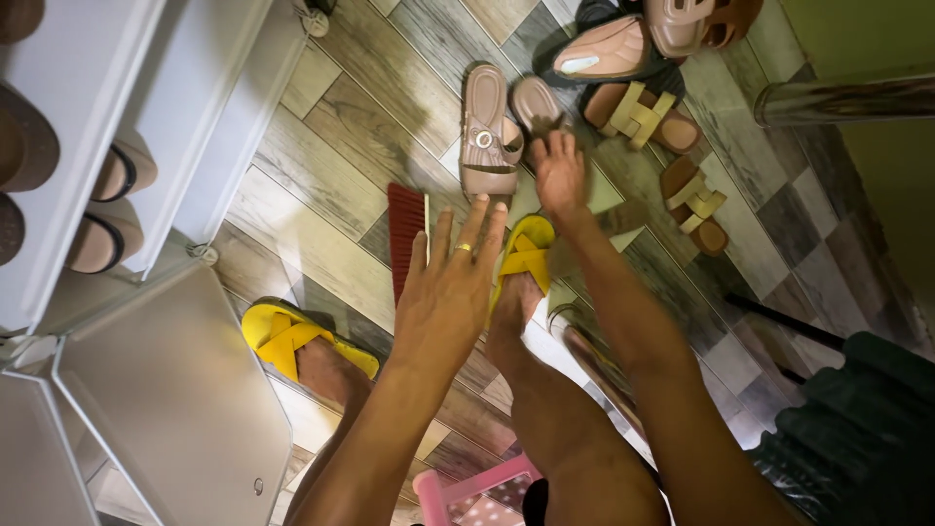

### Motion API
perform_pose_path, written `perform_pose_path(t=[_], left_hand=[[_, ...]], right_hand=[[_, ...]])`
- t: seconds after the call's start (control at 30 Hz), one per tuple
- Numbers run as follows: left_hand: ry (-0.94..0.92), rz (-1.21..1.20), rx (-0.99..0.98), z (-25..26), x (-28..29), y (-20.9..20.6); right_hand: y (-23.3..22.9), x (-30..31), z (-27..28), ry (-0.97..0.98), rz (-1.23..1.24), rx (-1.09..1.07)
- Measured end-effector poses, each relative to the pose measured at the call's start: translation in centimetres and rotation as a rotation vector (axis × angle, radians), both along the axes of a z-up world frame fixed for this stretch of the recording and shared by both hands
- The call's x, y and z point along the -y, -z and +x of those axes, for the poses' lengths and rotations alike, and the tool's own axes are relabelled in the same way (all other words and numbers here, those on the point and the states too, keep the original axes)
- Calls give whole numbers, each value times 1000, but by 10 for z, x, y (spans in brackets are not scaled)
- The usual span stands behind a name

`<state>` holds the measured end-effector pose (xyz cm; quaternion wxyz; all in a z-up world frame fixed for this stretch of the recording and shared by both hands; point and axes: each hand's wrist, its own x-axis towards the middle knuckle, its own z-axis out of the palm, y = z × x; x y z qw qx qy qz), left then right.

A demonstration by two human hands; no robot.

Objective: Cleaning various shoes and sandals using a brush and putting them into a shoe organizer.

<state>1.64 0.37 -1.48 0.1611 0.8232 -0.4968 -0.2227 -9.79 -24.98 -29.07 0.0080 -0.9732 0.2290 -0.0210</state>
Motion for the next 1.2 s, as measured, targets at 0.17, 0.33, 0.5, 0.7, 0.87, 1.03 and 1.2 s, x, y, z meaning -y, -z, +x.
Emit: perform_pose_path(t=[0.17,0.33,0.5,0.7,0.87,1.03,1.2], left_hand=[[-46,-18,-44,2,-5,4],[-40,66,52,4,-15,17],[-148,212,213,12,-27,20],[-183,355,137,14,-42,30],[-192,406,184,13,-45,39],[-194,481,246,20,-53,41],[-193,584,128,18,-66,65]], right_hand=[[-26,-23,51,55,130,-43],[3,-27,69,-1,123,-215],[3,-13,97,178,300,-377],[-139,-61,165,338,919,26],[-131,-124,184,555,1707,138],[-56,-167,161,731,2195,434],[-36,-180,115,-46,1132,-88]])
